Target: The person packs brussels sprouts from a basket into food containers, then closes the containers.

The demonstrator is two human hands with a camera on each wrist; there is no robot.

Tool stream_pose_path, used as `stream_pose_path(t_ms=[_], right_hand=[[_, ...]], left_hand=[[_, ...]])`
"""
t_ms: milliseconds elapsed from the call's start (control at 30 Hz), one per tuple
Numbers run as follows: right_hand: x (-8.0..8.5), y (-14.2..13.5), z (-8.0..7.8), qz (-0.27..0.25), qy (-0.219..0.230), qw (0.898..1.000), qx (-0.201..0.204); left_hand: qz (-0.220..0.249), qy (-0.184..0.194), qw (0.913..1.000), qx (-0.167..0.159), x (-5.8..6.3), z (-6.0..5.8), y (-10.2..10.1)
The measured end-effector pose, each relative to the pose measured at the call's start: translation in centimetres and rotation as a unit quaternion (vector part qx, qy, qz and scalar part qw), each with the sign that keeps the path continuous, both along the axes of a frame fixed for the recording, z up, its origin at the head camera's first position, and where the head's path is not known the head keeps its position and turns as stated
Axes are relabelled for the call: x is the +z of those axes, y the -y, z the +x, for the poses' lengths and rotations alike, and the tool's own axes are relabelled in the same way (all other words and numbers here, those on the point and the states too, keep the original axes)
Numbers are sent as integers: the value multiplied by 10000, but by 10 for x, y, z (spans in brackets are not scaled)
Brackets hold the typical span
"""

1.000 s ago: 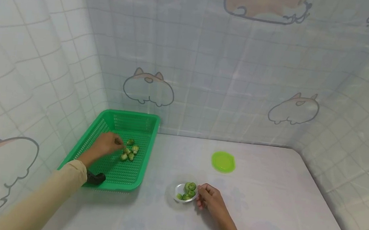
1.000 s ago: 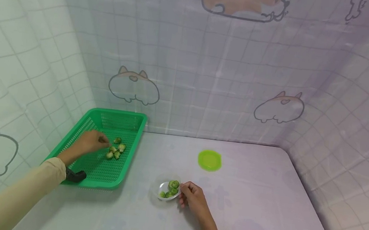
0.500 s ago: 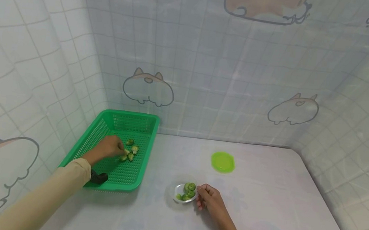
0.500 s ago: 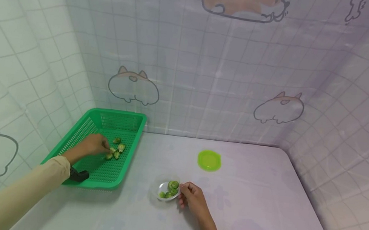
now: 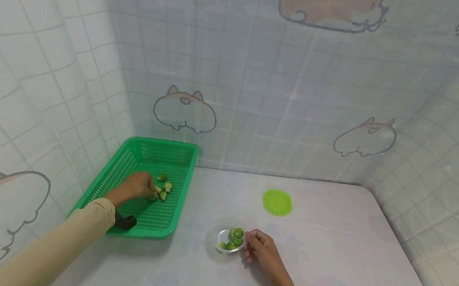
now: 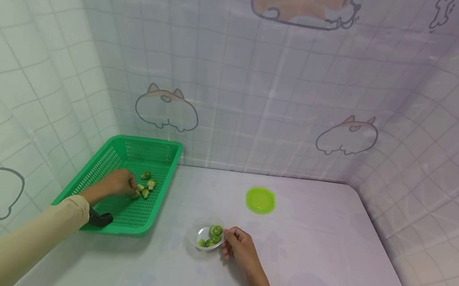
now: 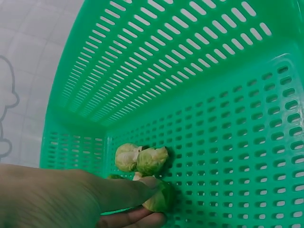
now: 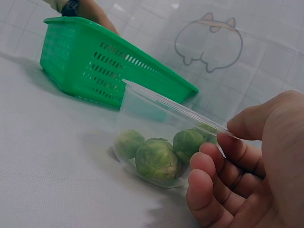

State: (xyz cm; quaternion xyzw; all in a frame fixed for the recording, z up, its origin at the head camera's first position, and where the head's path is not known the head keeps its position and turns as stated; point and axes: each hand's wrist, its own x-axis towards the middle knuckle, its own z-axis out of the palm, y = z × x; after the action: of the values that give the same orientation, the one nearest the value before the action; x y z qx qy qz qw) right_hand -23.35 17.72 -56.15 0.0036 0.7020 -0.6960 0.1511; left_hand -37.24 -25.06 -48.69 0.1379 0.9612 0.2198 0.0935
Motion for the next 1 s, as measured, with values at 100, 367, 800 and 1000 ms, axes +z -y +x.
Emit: stream_pose_path(t_ms=[100, 367, 800, 1000], right_hand=[[-1, 0, 0, -21, -16, 10000, 13], [-1, 1, 0, 3, -10, 10000, -1], [-2, 2, 1, -33, 9, 10000, -39], [-2, 2, 1, -83, -4, 10000, -39]], left_hand=[[2, -27, 10000, -33, 0, 1, 0], [-72, -4, 10000, -36, -3, 1, 1], [-81, 114, 9999, 41, 10, 4, 3], [44, -39, 10000, -54, 17, 8, 1]])
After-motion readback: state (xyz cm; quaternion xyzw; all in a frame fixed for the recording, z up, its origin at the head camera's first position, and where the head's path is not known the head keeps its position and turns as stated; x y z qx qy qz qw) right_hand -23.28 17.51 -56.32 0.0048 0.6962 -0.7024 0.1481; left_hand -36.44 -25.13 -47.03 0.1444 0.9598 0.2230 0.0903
